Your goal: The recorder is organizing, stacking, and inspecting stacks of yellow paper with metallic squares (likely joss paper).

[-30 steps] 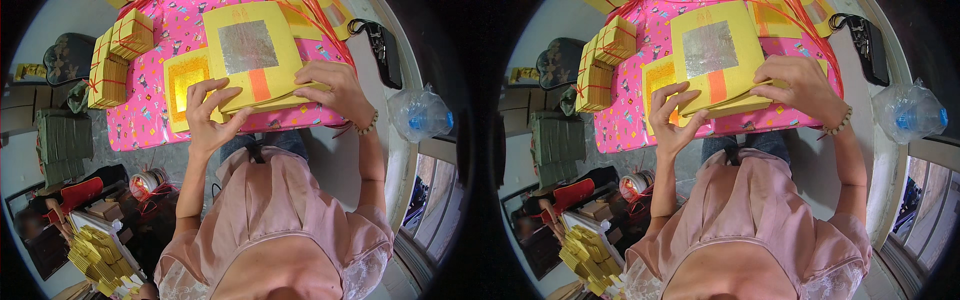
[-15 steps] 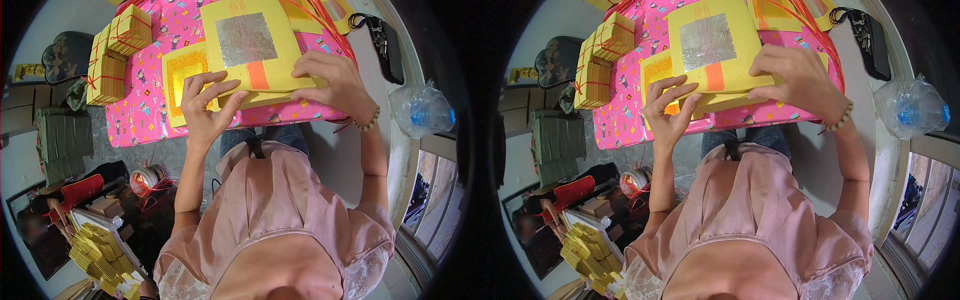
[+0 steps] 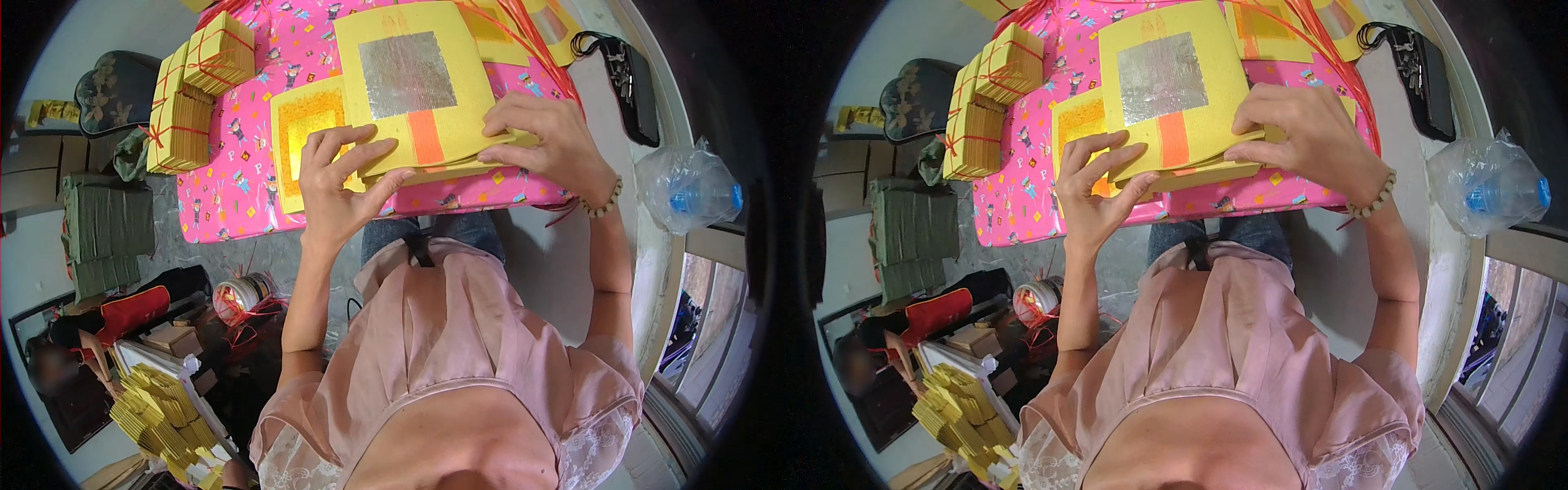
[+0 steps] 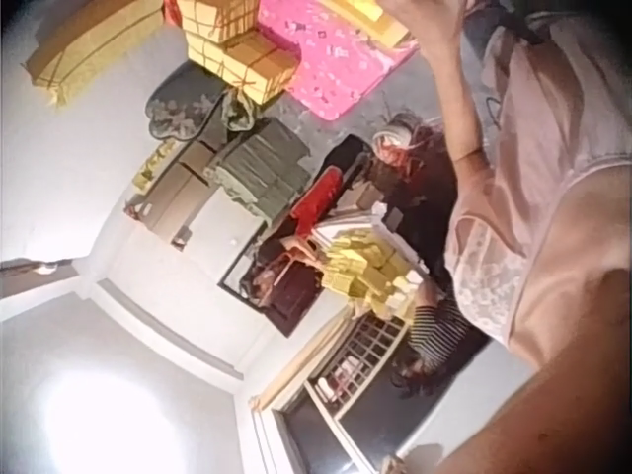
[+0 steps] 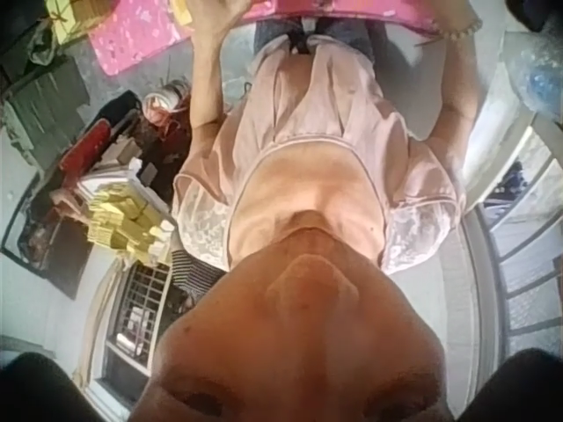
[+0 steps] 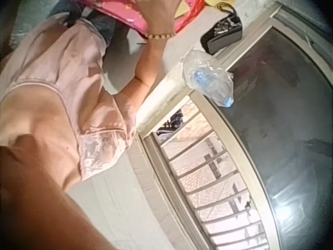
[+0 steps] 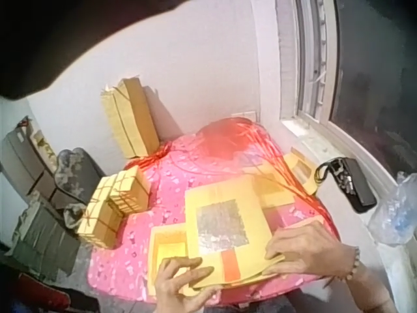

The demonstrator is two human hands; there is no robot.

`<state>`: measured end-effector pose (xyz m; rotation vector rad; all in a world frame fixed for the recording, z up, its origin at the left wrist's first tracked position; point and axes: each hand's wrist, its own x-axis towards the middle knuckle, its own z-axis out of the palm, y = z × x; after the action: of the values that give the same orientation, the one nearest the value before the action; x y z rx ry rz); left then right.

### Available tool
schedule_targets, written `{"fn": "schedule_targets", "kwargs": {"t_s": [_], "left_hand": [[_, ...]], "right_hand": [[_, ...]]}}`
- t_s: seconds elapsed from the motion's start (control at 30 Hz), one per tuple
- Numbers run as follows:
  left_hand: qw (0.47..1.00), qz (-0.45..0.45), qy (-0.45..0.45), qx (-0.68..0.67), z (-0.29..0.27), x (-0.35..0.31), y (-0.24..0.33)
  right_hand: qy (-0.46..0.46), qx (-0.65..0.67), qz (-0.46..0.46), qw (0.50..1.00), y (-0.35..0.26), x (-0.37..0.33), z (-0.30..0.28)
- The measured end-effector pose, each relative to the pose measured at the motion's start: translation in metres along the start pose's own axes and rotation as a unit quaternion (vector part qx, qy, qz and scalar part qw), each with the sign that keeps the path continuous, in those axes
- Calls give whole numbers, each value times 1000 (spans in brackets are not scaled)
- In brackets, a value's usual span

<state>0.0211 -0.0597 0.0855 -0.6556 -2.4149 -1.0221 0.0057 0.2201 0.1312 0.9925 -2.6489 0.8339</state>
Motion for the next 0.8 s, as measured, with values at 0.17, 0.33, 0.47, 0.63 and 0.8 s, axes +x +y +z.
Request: {"fn": "schedule_targets", "kwargs": {"t_s": [0.17,0.33,0.47,0.63,0.8], "left_hand": [[999,21,15,30,-1,2,-1],[999,35,19,21,0,6,-3],[999,28,13,12,-3,9,-4],[997,77,-21,0,-8,19,-10],[998,47,-35,-12,-6,27,-16]], "right_hand": [[35,-17,-27,999,-12,-7,1],[55,-104,-46,992,-19,-13,8],[90,-131,-90,983,-12,-9,15],[63,-61,-26,996,-5,-3,11],[80,-9,-7,997,0,5,8]]}}
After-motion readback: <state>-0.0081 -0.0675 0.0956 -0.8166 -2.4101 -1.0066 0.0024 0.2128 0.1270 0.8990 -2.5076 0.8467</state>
